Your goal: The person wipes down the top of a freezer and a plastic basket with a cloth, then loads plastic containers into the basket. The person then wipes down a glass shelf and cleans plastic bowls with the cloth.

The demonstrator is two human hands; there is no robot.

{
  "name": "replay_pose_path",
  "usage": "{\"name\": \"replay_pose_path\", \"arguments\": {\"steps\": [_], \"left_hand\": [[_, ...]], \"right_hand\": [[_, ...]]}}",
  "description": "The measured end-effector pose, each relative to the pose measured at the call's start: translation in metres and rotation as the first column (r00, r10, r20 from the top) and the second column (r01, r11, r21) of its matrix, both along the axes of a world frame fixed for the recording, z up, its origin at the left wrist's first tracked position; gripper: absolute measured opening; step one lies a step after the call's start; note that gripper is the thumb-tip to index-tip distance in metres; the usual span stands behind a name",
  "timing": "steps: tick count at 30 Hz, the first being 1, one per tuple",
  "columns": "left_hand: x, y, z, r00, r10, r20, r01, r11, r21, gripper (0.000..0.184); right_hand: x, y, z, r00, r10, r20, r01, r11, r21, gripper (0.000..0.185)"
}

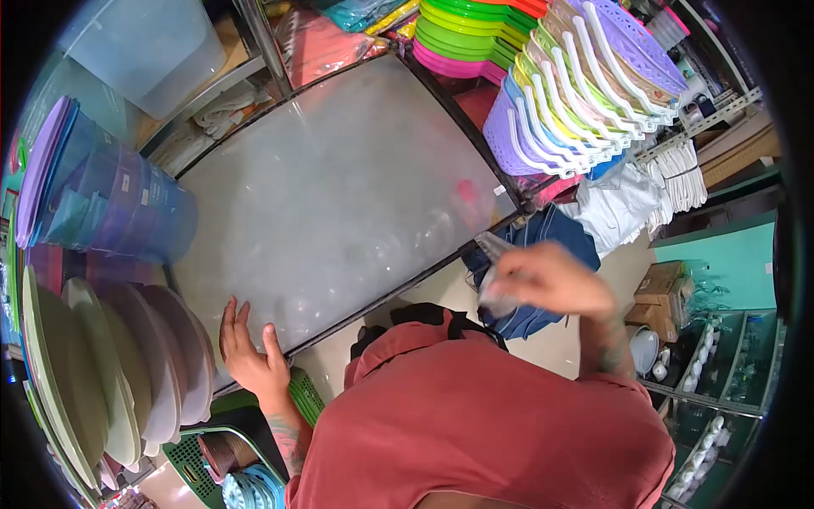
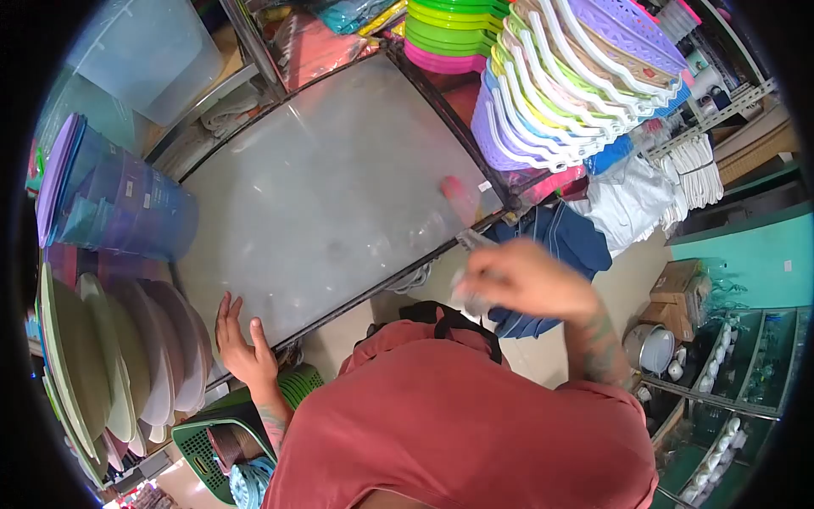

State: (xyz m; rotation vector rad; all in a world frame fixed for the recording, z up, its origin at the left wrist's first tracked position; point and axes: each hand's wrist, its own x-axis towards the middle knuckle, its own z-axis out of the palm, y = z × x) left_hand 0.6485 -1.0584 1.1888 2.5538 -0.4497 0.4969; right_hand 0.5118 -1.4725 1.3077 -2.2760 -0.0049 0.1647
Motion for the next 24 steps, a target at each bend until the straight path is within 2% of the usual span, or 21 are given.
{"name": "replay_pose_path", "arguments": {"steps": [1,3,5,7,10,13,15,17,18,19,20,21,22,23,24], "left_hand": [[0.001,0.000,0.002,1.000,-0.001,0.002,0.001,1.000,0.010,0.052],[0.000,-0.002,0.004,1.000,0.000,-0.002,0.000,1.000,0.022,0.052],[0.002,-0.004,0.004,1.000,0.005,0.003,-0.005,1.000,0.028,0.051],[0.001,-0.003,0.004,1.000,0.012,-0.002,-0.012,0.999,0.039,0.051],[0.002,-0.003,0.005,1.000,0.021,0.000,-0.021,0.999,0.044,0.049],[0.002,-0.004,0.006,1.000,0.014,0.011,-0.015,0.999,0.041,0.045],[0.003,-0.003,0.005,1.000,0.011,0.022,-0.012,0.999,0.047,0.045],[-0.004,0.000,0.001,0.998,-0.062,-0.025,0.056,0.984,-0.171,0.040],[-0.005,-0.001,0.000,0.994,-0.103,-0.036,0.089,0.956,-0.279,0.037],[-0.014,-0.006,0.006,0.955,-0.285,-0.079,0.238,0.900,-0.364,0.031],[-0.025,-0.017,0.016,0.879,-0.465,-0.106,0.374,0.809,-0.453,0.025],[-0.030,-0.037,0.034,0.692,-0.703,-0.166,0.522,0.646,-0.558,0.015],[-0.030,-0.059,0.042,0.440,-0.853,-0.280,0.524,0.497,-0.692,0.011],[-0.029,-0.077,0.022,0.242,-0.909,-0.341,0.454,0.416,-0.788,0.015],[-0.033,-0.096,0.017,-0.029,-0.804,-0.593,0.125,0.586,-0.801,0.026]], "right_hand": [[0.000,-0.004,0.007,0.992,-0.105,0.069,0.099,0.992,0.081,0.023],[0.009,-0.013,0.025,0.916,-0.400,-0.028,0.399,0.902,0.168,0.023],[0.028,-0.016,0.016,0.822,-0.565,0.077,0.495,0.774,0.395,0.026],[0.062,0.002,0.010,0.637,-0.762,0.117,0.522,0.538,0.661,0.026],[0.106,0.012,-0.008,0.474,-0.870,0.138,0.474,0.383,0.793,0.027],[0.106,0.002,-0.006,0.283,-0.959,0.007,0.439,0.136,0.888,0.034],[0.093,-0.001,-0.005,0.344,-0.930,0.132,0.391,0.269,0.880,0.037],[0.074,0.001,-0.008,0.389,-0.889,0.242,0.347,0.385,0.855,0.040],[0.070,0.000,-0.011,0.408,-0.864,0.294,0.345,0.444,0.827,0.034],[0.067,-0.003,-0.016,0.447,-0.833,0.325,0.327,0.491,0.808,0.031],[0.064,-0.007,-0.022,0.481,-0.801,0.356,0.311,0.535,0.785,0.029],[0.059,-0.010,-0.025,0.518,-0.765,0.382,0.297,0.580,0.758,0.029],[0.060,-0.004,-0.021,0.482,-0.780,0.400,0.374,0.596,0.711,0.031],[0.055,-0.004,-0.022,0.474,-0.779,0.411,0.383,0.603,0.700,0.031],[0.050,-0.005,-0.024,0.471,-0.776,0.421,0.391,0.611,0.689,0.032]]}}
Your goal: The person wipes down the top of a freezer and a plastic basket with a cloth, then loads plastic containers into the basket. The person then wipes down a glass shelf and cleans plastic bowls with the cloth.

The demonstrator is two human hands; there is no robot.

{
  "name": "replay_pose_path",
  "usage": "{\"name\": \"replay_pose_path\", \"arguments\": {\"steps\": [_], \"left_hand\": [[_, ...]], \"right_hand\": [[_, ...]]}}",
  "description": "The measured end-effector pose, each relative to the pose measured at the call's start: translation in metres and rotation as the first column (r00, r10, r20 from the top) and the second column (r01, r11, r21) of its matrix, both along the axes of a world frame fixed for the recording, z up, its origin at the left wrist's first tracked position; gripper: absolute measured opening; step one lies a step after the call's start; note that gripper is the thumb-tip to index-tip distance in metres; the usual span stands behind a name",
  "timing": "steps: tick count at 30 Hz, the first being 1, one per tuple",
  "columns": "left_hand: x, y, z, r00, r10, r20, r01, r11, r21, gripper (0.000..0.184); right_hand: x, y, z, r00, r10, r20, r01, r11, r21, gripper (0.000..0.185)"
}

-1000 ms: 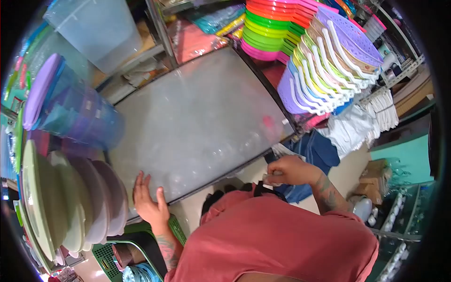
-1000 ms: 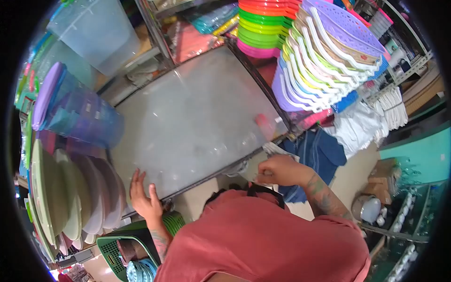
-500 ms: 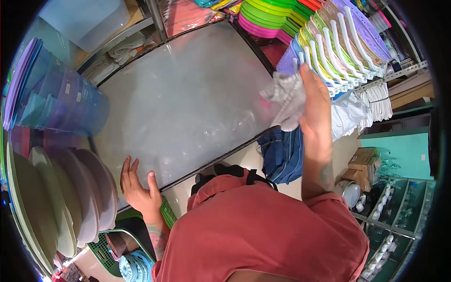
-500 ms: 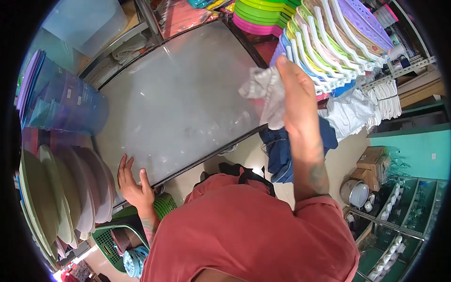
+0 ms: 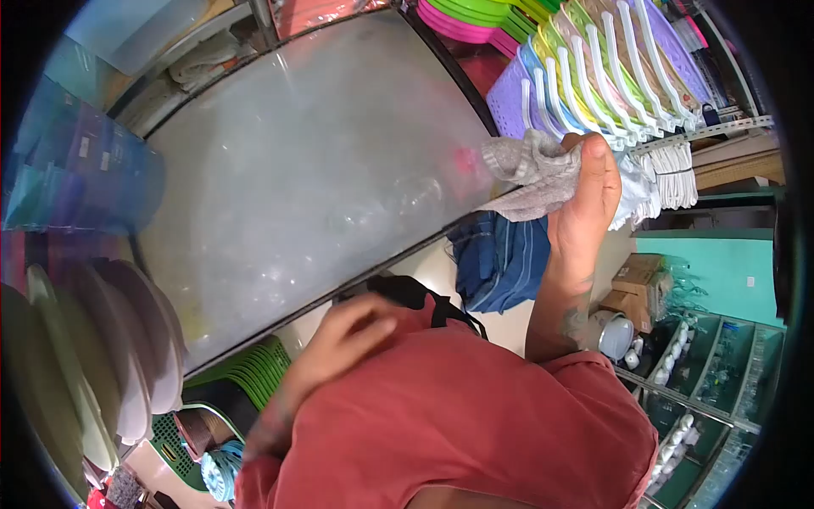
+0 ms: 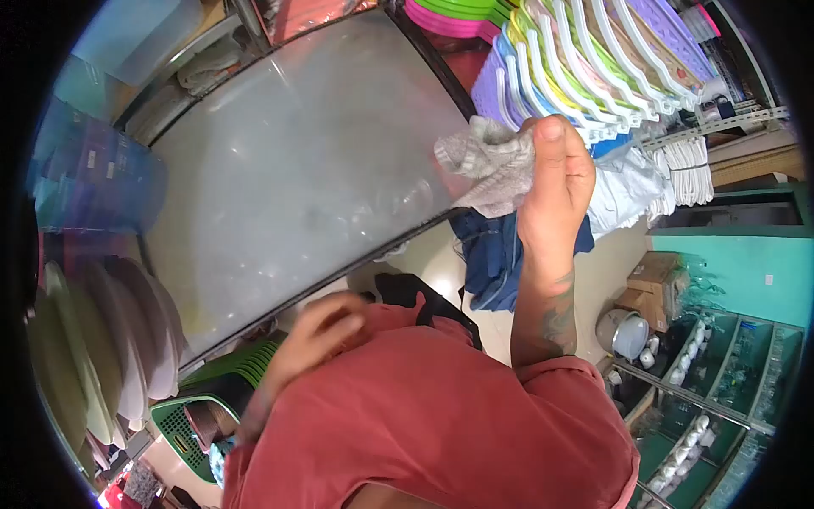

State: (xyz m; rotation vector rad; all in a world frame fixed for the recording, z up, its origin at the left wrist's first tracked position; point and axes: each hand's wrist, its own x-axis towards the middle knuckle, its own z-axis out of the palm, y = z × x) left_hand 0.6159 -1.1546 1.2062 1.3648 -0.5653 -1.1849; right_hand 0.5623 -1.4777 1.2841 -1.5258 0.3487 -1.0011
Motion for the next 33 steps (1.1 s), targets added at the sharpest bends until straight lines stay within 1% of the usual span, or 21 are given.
{"name": "replay_pose_path", "arguments": {"steps": [1,2,4,5,6,7,10,13,15,16,19,22,23,24,25,27,28,30,31,32,33], "left_hand": [[0.000,-0.024,-0.022,0.966,-0.040,-0.256,0.031,0.999,-0.041,0.040],[-0.009,-0.043,-0.034,0.818,0.089,-0.568,-0.137,0.990,-0.042,0.050],[-0.021,-0.099,-0.089,0.853,0.111,-0.511,-0.220,0.963,-0.157,0.053],[-0.022,-0.120,-0.083,0.824,0.125,-0.552,-0.300,0.923,-0.240,0.051],[-0.023,-0.140,-0.075,0.793,0.131,-0.595,-0.379,0.870,-0.315,0.049],[-0.024,-0.151,-0.071,0.760,0.129,-0.637,-0.457,0.803,-0.383,0.047],[-0.025,-0.161,-0.070,0.684,0.188,-0.705,-0.535,0.786,-0.309,0.042],[-0.023,-0.165,-0.069,0.679,0.126,-0.724,-0.522,0.775,-0.355,0.041],[-0.024,-0.167,-0.067,0.660,0.197,-0.725,-0.541,0.794,-0.277,0.041],[-0.024,-0.168,-0.066,0.650,0.232,-0.724,-0.553,0.798,-0.241,0.041],[-0.026,-0.172,-0.073,0.665,0.205,-0.718,-0.579,0.750,-0.322,0.037],[-0.028,-0.179,-0.073,0.558,0.272,-0.784,-0.650,0.731,-0.209,0.032],[-0.029,-0.182,-0.073,0.558,0.314,-0.768,-0.662,0.727,-0.184,0.032],[-0.031,-0.184,-0.075,0.555,0.356,-0.751,-0.676,0.720,-0.158,0.032],[-0.031,-0.185,-0.073,0.553,0.400,-0.731,-0.691,0.710,-0.134,0.033],[-0.027,-0.180,-0.063,0.540,0.389,-0.747,-0.576,0.818,0.009,0.035],[-0.024,-0.177,-0.058,0.534,0.386,-0.753,-0.509,0.857,0.078,0.036],[-0.029,-0.159,-0.073,0.699,0.153,-0.698,-0.218,0.976,-0.005,0.040],[-0.029,-0.146,-0.064,0.753,0.025,-0.658,-0.060,0.998,-0.031,0.043],[-0.031,-0.126,-0.052,0.862,-0.083,-0.500,0.011,0.989,-0.146,0.045],[-0.029,-0.103,-0.021,0.933,-0.180,-0.313,0.106,0.965,-0.239,0.048]], "right_hand": [[-0.004,-0.001,-0.001,1.000,-0.007,0.002,0.007,1.000,-0.014,0.034],[-0.011,-0.001,0.000,1.000,0.029,0.012,-0.029,0.999,0.013,0.036],[-0.015,0.002,0.004,0.998,0.004,0.064,-0.008,0.997,0.071,0.033],[-0.017,0.004,0.004,0.996,-0.013,0.087,0.004,0.994,0.106,0.032],[-0.026,-0.002,-0.001,0.996,0.031,0.083,-0.040,0.993,0.110,0.032],[-0.027,0.000,0.000,0.997,-0.001,0.071,-0.008,0.992,0.122,0.032],[-0.029,-0.002,-0.001,0.997,-0.062,0.037,0.056,0.990,0.133,0.032],[-0.032,-0.018,-0.014,0.995,-0.103,0.009,0.101,0.989,0.105,0.032],[-0.030,-0.020,-0.013,0.986,-0.165,-0.003,0.164,0.984,0.067,0.032],[-0.033,-0.024,-0.012,0.986,-0.165,0.007,0.163,0.980,0.113,0.032],[-0.048,-0.035,-0.009,0.984,-0.179,0.002,0.178,0.978,0.108,0.032],[-0.066,-0.044,0.001,0.969,-0.243,0.036,0.235,0.959,0.158,0.033],[-0.069,-0.044,0.008,0.963,-0.265,0.044,0.253,0.951,0.175,0.033],[-0.063,-0.035,0.022,0.943,-0.325,0.077,0.306,0.932,0.193,0.035],[-0.067,-0.039,0.029,0.938,-0.332,0.100,0.318,0.938,0.139,0.039],[-0.060,-0.027,0.049,0.941,-0.281,0.190,0.248,0.952,0.180,0.040],[-0.053,-0.022,0.057,0.931,-0.290,0.224,0.268,0.956,0.122,0.040],[-0.027,-0.008,0.068,0.940,-0.250,0.234,0.237,0.968,0.083,0.036],[-0.016,-0.004,0.070,0.943,-0.229,0.243,0.220,0.973,0.065,0.034],[-0.010,-0.003,0.068,0.986,-0.095,0.140,0.098,0.995,-0.017,0.026],[0.003,-0.001,0.062,1.000,-0.002,0.022,0.005,0.992,-0.128,0.023]]}}
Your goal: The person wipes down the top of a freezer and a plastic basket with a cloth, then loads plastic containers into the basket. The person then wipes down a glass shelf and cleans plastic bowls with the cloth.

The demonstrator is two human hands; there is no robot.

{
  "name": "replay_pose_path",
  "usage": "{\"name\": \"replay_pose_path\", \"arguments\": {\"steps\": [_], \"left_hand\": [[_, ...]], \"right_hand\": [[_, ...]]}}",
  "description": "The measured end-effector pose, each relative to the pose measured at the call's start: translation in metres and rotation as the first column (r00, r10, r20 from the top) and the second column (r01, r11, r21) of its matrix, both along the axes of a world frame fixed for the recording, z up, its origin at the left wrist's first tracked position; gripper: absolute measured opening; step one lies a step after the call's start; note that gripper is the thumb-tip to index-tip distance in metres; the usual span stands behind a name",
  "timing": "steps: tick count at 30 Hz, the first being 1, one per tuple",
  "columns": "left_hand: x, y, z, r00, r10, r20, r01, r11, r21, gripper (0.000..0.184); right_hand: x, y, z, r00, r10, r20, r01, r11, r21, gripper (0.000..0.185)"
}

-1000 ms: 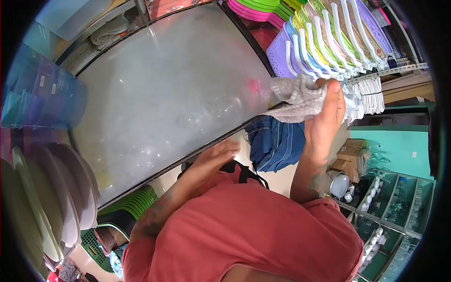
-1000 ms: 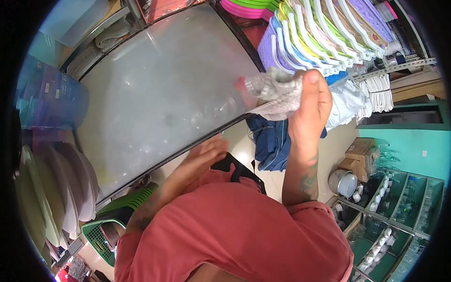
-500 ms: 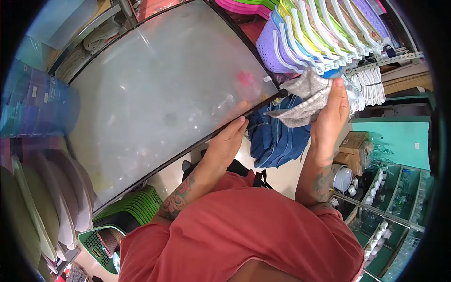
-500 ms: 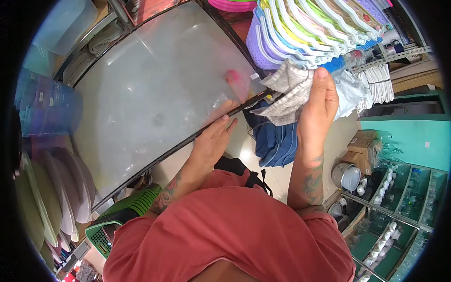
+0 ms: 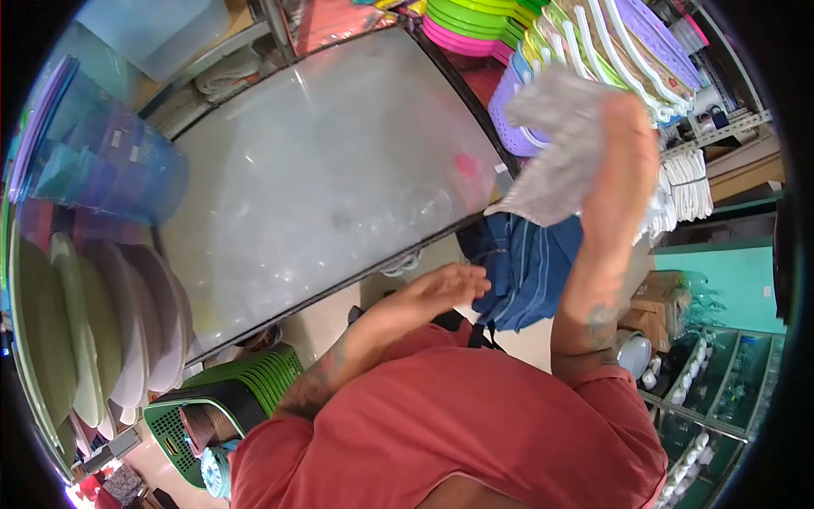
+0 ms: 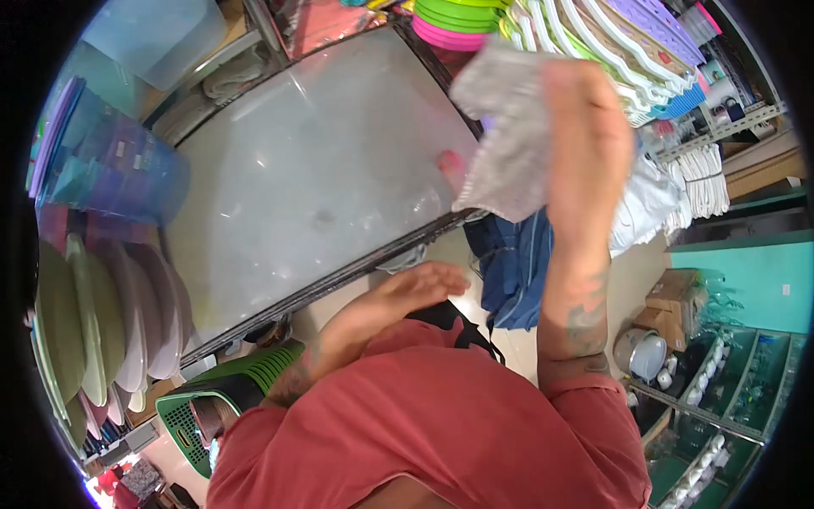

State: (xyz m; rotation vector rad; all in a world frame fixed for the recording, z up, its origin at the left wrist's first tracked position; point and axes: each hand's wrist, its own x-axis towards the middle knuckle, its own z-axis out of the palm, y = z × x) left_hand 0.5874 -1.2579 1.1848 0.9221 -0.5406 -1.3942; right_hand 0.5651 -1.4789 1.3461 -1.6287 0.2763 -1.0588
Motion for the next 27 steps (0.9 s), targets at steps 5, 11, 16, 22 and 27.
{"name": "replay_pose_path", "arguments": {"steps": [5,11,16,22,27], "left_hand": [[0.035,0.099,0.031,0.825,0.535,0.183,-0.439,0.810,-0.389,0.050],[0.058,0.185,0.040,-0.139,0.115,0.984,-0.871,0.458,-0.176,0.053],[0.059,0.191,0.009,-0.286,-0.243,0.927,-0.911,0.368,-0.184,0.060],[0.061,0.189,0.010,-0.275,-0.214,0.937,-0.929,0.308,-0.202,0.057],[0.063,0.188,0.015,-0.261,-0.210,0.942,-0.936,0.295,-0.193,0.056]], "right_hand": [[0.081,0.000,-0.102,0.893,-0.059,-0.446,-0.278,0.708,-0.649,0.047],[0.131,0.028,-0.175,0.817,-0.236,-0.526,-0.370,0.484,-0.793,0.055],[0.246,-0.029,-0.183,0.818,-0.186,-0.544,-0.367,0.559,-0.743,0.046],[0.335,-0.065,-0.196,0.866,-0.461,-0.194,0.085,0.518,-0.851,0.039],[0.364,-0.010,-0.200,0.806,-0.358,-0.471,-0.174,0.618,-0.767,0.039]]}}
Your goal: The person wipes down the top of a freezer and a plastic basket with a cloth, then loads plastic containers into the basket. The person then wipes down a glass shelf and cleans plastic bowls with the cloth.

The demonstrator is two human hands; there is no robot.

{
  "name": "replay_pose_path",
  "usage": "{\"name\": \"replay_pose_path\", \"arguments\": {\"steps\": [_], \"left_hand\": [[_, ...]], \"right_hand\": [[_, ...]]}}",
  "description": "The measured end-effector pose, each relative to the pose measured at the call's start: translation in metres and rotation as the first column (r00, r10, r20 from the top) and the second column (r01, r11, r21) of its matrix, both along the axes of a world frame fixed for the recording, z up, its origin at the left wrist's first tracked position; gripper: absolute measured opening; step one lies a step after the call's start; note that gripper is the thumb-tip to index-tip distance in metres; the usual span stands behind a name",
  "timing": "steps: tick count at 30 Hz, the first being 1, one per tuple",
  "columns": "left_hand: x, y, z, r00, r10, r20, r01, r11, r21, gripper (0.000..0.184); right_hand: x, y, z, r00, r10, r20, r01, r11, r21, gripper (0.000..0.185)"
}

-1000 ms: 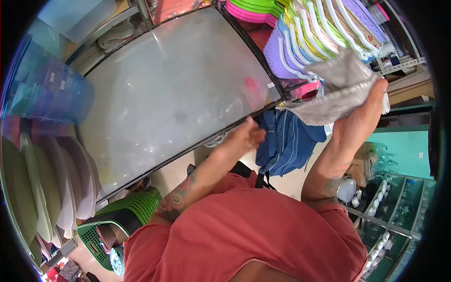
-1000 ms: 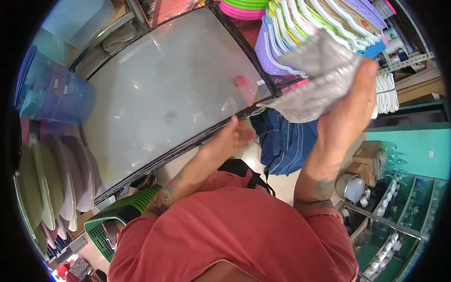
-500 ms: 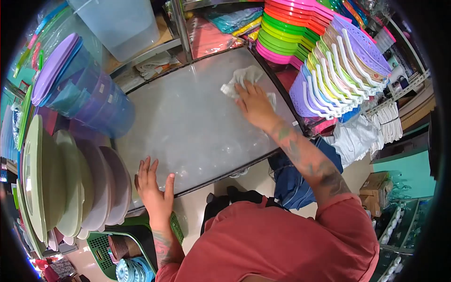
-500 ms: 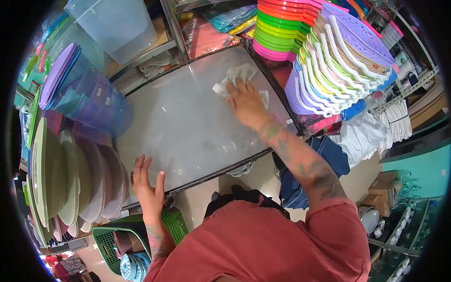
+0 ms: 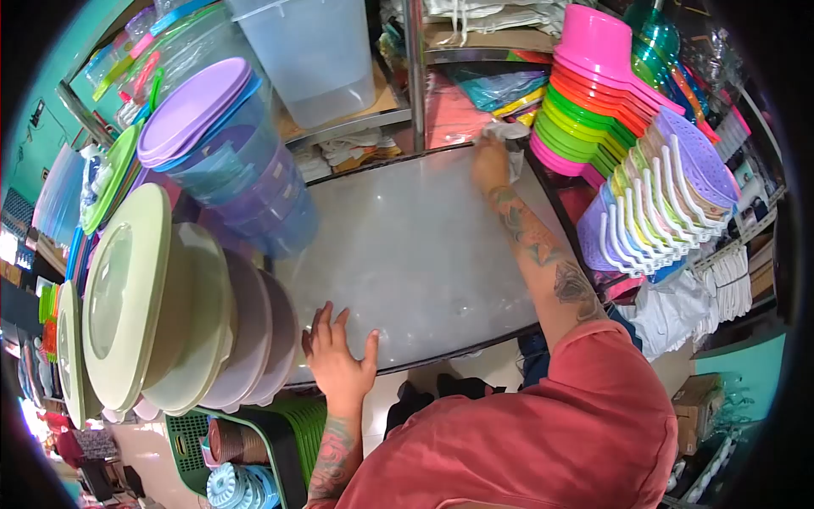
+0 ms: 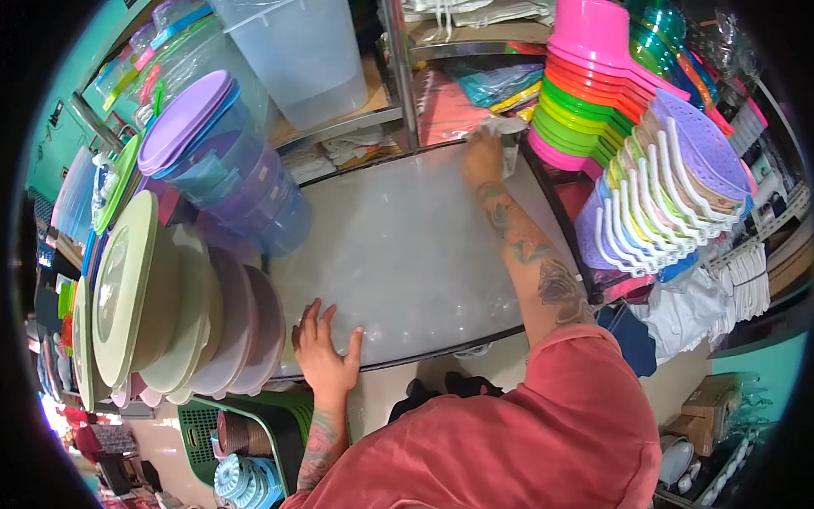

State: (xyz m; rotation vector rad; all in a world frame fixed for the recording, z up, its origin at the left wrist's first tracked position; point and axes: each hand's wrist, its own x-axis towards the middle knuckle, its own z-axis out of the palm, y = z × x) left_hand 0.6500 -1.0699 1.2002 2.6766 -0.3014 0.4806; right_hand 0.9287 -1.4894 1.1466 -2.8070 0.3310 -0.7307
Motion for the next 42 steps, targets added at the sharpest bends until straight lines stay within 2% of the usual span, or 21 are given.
{"name": "replay_pose_path", "arguments": {"steps": [2,4,6,8,11,13,17,19,21,22,24,28,31,33,34,35,36,37,39,41,42], "left_hand": [[0.000,0.000,-0.002,1.000,0.001,0.002,-0.001,1.000,-0.004,0.055],[0.000,0.000,-0.001,1.000,-0.003,0.005,0.003,1.000,-0.008,0.055],[0.000,-0.001,-0.002,1.000,-0.005,0.013,0.005,1.000,-0.005,0.055],[0.000,0.001,-0.004,1.000,-0.001,0.026,0.001,1.000,0.010,0.056],[0.000,0.004,-0.006,1.000,-0.016,0.015,0.016,1.000,-0.012,0.056],[0.000,0.005,-0.006,0.999,-0.024,0.030,0.024,1.000,-0.019,0.055],[-0.001,0.010,-0.009,0.998,-0.044,0.045,0.046,0.998,-0.042,0.054],[-0.001,0.010,-0.009,0.998,-0.042,0.046,0.044,0.998,-0.045,0.055],[-0.001,0.009,-0.010,0.998,-0.032,0.056,0.034,0.999,-0.035,0.055],[-0.001,0.008,-0.009,0.998,-0.026,0.064,0.028,0.999,-0.041,0.055],[-0.001,0.005,-0.008,0.998,-0.010,0.057,0.013,0.999,-0.046,0.055],[0.000,0.003,-0.007,0.999,0.011,0.046,-0.009,0.999,-0.045,0.056],[0.000,0.003,-0.004,0.999,0.018,0.030,-0.017,0.999,-0.051,0.054],[-0.001,0.006,-0.005,1.000,0.013,0.003,-0.012,0.999,-0.045,0.059],[-0.001,0.007,-0.006,1.000,0.011,-0.006,-0.011,0.998,-0.060,0.061],[-0.001,0.007,-0.007,1.000,0.006,-0.014,-0.007,0.997,-0.077,0.064],[-0.002,0.009,-0.010,1.000,0.008,0.020,-0.006,0.995,-0.097,0.067],[-0.002,0.011,-0.014,0.998,0.008,0.055,-0.001,0.993,-0.120,0.070],[-0.003,0.013,-0.016,0.998,-0.017,0.063,0.027,0.988,-0.154,0.075],[-0.004,0.015,-0.015,0.998,-0.058,0.015,0.060,0.982,-0.180,0.079],[-0.004,0.017,-0.017,0.998,-0.069,0.000,0.068,0.979,-0.194,0.084]], "right_hand": [[0.018,0.042,-0.042,0.931,0.208,0.301,-0.212,0.977,-0.020,0.039],[0.030,0.121,-0.043,0.898,0.229,0.375,-0.333,0.912,0.240,0.039],[0.026,0.186,-0.042,0.852,0.394,0.346,-0.430,0.903,0.029,0.037],[0.014,0.243,-0.010,0.843,0.500,0.199,-0.538,0.784,0.308,0.036],[-0.002,0.289,0.014,0.779,0.619,0.101,-0.626,0.757,0.188,0.034],[-0.005,0.295,0.002,0.767,0.629,0.126,-0.639,0.767,0.055,0.035],[-0.029,0.230,0.002,0.749,0.659,0.068,-0.663,0.745,0.076,0.034],[-0.023,0.161,-0.025,0.767,0.636,0.083,-0.623,0.769,-0.141,0.033],[-0.045,0.090,-0.009,0.884,0.454,0.109,-0.465,0.877,0.120,0.032],[-0.050,0.046,-0.002,0.882,0.465,0.074,-0.462,0.885,-0.055,0.034],[-0.073,-0.019,0.009,0.981,0.192,0.022,-0.190,0.978,-0.084,0.036],[-0.089,-0.030,0.000,0.951,-0.076,0.300,0.147,0.965,-0.219,0.030],[-0.081,0.041,-0.003,0.967,0.033,0.251,0.009,0.986,-0.166,0.031],[-0.088,0.121,0.006,0.966,0.221,0.137,-0.210,0.973,-0.093,0.030],[-0.082,0.158,-0.004,0.933,0.307,0.189,-0.315,0.949,0.015,0.026],[-0.080,0.195,-0.018,0.792,0.493,0.359,-0.460,0.869,-0.179,0.022],[-0.099,0.238,-0.002,0.821,0.554,0.141,-0.554,0.832,-0.046,0.027],[-0.115,0.273,0.009,0.762,0.637,-0.116,-0.635,0.770,0.056,0.025],[-0.156,0.321,0.014,0.668,0.744,-0.014,-0.742,0.667,0.060,0.026],[-0.179,0.342,-0.009,0.589,0.780,0.211,-0.794,0.607,-0.032,0.033],[-0.189,0.331,0.004,0.576,0.810,0.112,-0.815,0.579,0.003,0.043]]}}
